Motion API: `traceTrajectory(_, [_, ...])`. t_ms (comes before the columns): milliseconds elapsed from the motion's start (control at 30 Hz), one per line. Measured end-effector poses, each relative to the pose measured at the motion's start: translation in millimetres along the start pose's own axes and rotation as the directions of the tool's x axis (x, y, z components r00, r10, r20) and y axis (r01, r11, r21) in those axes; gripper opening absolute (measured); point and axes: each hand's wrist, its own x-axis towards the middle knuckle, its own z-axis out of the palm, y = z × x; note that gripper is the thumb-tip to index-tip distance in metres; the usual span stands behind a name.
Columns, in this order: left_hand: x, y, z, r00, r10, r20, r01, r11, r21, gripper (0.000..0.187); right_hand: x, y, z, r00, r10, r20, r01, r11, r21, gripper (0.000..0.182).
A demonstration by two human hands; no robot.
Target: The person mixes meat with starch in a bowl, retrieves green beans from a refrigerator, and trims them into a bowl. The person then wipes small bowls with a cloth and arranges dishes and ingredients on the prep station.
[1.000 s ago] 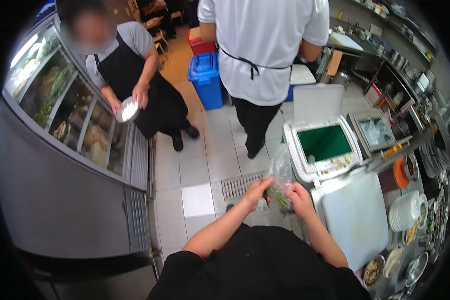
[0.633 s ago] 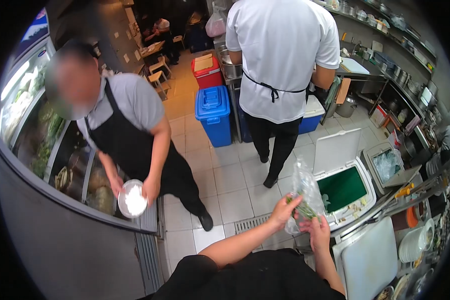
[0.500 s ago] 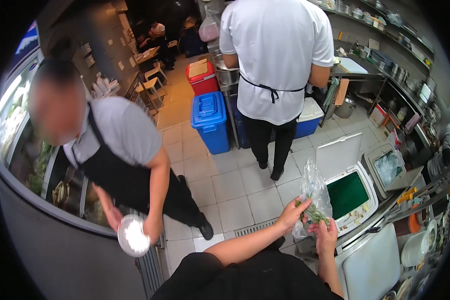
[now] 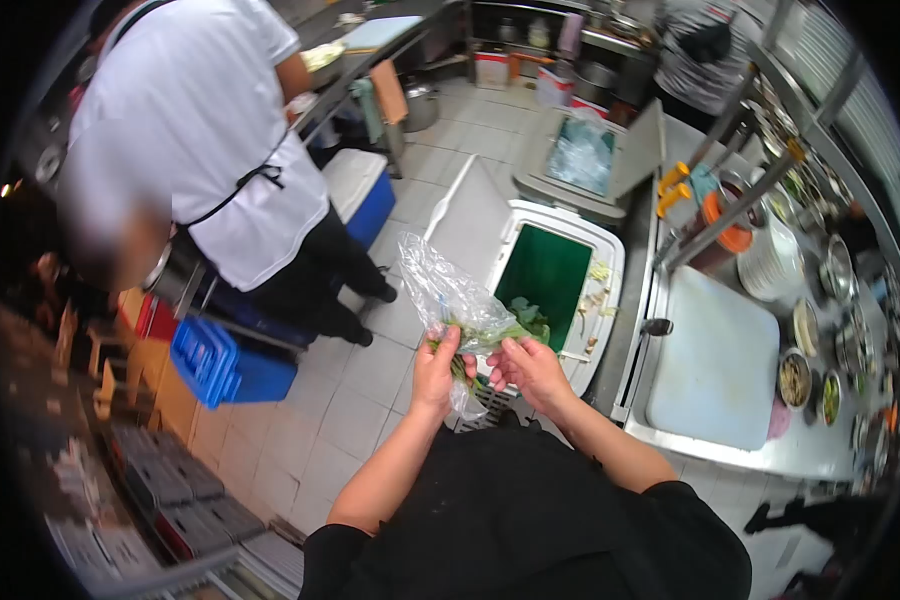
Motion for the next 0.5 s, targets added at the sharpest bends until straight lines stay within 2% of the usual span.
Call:
traceTrajectory(67, [25.4,14.1,-3.8,0.998,-0.036,0.047,0.033,0.998,0.058,0.024,16.6,1.5,4.5,0.999,0.003,-0.053,0.003,0.995,0.101,0.031])
traceTrajectory(167, [70.2,35.8,-7.7,0.984,-0.118,0.136,0.1,0.986,0.137,0.024,39.6,-10.5,20.8,0.982,-0.14,-0.124,0.154,0.981,0.114,0.028])
traceTrajectory(300, [114.4,53.1,-10.1,0.919,-0.222,0.326,0.158,0.965,0.211,0.026,51.3,-26.2,34.5,0.837,-0.479,-0.266,0.415,0.871,-0.263,0.019])
traceTrajectory(367, [134.2,50.1,-3.9,0.894,-0.294,0.337,0.222,0.946,0.237,0.027,50.4,-35.4,27.2,0.775,-0.563,-0.286,0.457,0.813,-0.361,0.019])
traceTrajectory(433, [145.6,42.9,5.0,0.87,-0.364,0.332,0.28,0.92,0.273,0.028,39.8,-44.1,23.0,0.724,-0.603,-0.335,0.427,0.773,-0.469,0.016])
traceTrajectory(500, [152.5,33.9,22.2,0.837,-0.386,0.389,0.291,0.914,0.282,0.028,33.2,-49.5,13.0,0.697,-0.627,-0.347,0.482,0.769,-0.42,0.017])
